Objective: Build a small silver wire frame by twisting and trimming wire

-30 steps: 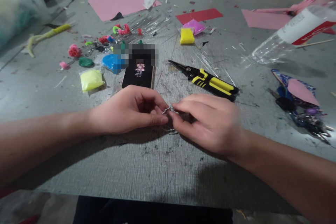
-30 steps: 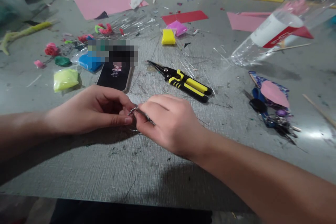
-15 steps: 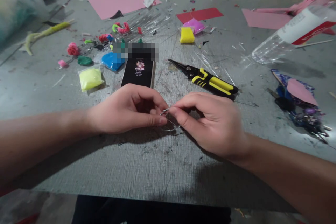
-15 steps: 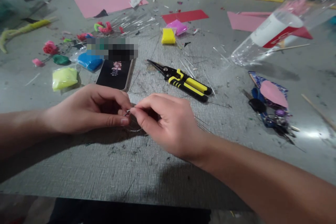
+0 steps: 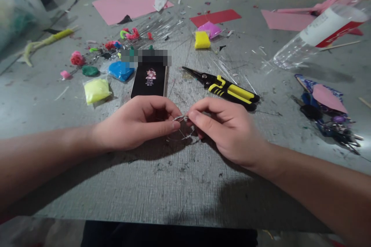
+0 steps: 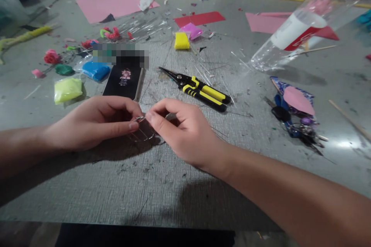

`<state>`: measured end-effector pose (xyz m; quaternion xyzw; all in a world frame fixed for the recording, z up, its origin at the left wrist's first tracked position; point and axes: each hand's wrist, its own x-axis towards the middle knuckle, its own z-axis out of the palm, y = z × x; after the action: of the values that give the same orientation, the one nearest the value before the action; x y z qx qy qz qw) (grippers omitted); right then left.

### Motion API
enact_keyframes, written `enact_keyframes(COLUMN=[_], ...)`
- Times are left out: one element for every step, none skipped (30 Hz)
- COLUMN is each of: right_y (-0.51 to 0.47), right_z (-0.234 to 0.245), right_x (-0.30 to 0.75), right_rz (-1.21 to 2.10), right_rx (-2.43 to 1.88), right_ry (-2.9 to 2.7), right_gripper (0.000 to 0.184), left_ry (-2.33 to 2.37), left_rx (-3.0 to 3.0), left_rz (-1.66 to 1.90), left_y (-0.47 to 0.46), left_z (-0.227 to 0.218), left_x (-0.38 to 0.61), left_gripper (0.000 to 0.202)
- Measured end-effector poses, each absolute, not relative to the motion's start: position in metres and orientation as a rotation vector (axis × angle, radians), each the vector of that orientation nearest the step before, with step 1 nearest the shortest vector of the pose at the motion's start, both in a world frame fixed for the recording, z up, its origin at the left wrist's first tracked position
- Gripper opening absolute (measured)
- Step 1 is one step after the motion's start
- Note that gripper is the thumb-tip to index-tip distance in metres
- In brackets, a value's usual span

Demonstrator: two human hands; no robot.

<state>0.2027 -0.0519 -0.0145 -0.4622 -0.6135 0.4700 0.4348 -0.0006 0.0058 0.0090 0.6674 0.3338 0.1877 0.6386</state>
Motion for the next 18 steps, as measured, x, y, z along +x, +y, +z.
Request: enact_keyframes(right_y=[-0.0521, -0.0521, -0.0520, -0.0518, -0.0516, -0.0515, -0.0515, -0.0518, -0.0522, -0.0526, -0.0531, -0.0534, -0.0536, -0.0536, -0.0534, -0.0532, -0.0529, -0.0527], right_z=[-0.0143, -0.0141, -0.0139, -0.0137, -0.0136, -0.0134, -0.0130, -0.0126, -0.0120, -0.0112, -0.0105, -0.0098, -0.0092, -0.0087, -0.0084, -0.0081, -0.0080, -0.0078], right_x=[0.2032, 0.2035, 0.2037, 0.2036, 0.2034, 0.2030, 0.2026, 0.2022, 0.2019, 0.2018, 0.2019, 0.2022, 0.2028, 0.2034, 0.2041, 0.2047, 0.2050, 0.2049], right_rz=[1.106, 1.047, 1.001, 0.971, 0.962, 0.969, 0.988, 1.013, 1.042, 1.073, 1.109, 1.157, 1.222, 1.303, 1.395, 1.488, 1.573, 1.641], right_rx=[-1.166, -1.172, -1.168, -1.159, -1.148, -1.140, -1.138, -1.138, -1.140, -1.145, -1.155, -1.168, -1.177, -1.181, -1.176, -1.161, -1.139, -1.120], right_ry=[-1.590, -1.644, -1.687, -1.718, -1.739, -1.749, -1.752, -1.750, -1.745, -1.736, -1.724, -1.704, -1.672, -1.625, -1.564, -1.493, -1.423, -1.365], right_gripper=[0.016, 0.015, 0.014, 0.013, 0.011, 0.010, 0.009, 0.008, 0.008, 0.008, 0.009, 0.010, 0.011, 0.011, 0.012, 0.011, 0.012, 0.012], left_ry=[0.767, 0.770, 0.771, 0.769, 0.765, 0.760, 0.755, 0.749, 0.741, 0.730, 0.717, 0.701, 0.681, 0.658, 0.634, 0.612, 0.596, 0.591], left_rx=[1.530, 1.540, 1.552, 1.567, 1.589, 1.615, 1.644, 1.670, 1.691, 1.706, 1.719, 1.730, 1.745, 1.763, 1.780, 1.792, 1.797, 1.797], left_rz=[0.428, 0.426, 0.422, 0.413, 0.400, 0.387, 0.373, 0.360, 0.349, 0.338, 0.328, 0.321, 0.317, 0.315, 0.317, 0.318, 0.319, 0.317], left_y=[0.0061, 0.0065, 0.0067, 0.0070, 0.0072, 0.0076, 0.0080, 0.0085, 0.0091, 0.0098, 0.0105, 0.0112, 0.0118, 0.0123, 0.0127, 0.0128, 0.0128, 0.0126], left_z=[0.0093, 0.0096, 0.0098, 0.0100, 0.0102, 0.0104, 0.0106, 0.0107, 0.0108, 0.0108, 0.0107, 0.0106, 0.0104, 0.0103, 0.0103, 0.0104, 0.0106, 0.0108], left_x=[-0.0005, -0.0006, -0.0007, -0.0009, -0.0013, -0.0017, -0.0023, -0.0030, -0.0037, -0.0045, -0.0052, -0.0060, -0.0067, -0.0074, -0.0080, -0.0085, -0.0088, -0.0090], left_gripper=[0.005, 0.005, 0.006, 0.006, 0.007, 0.007, 0.007, 0.007, 0.008, 0.008, 0.009, 0.009, 0.009, 0.008, 0.008, 0.008, 0.008, 0.008])
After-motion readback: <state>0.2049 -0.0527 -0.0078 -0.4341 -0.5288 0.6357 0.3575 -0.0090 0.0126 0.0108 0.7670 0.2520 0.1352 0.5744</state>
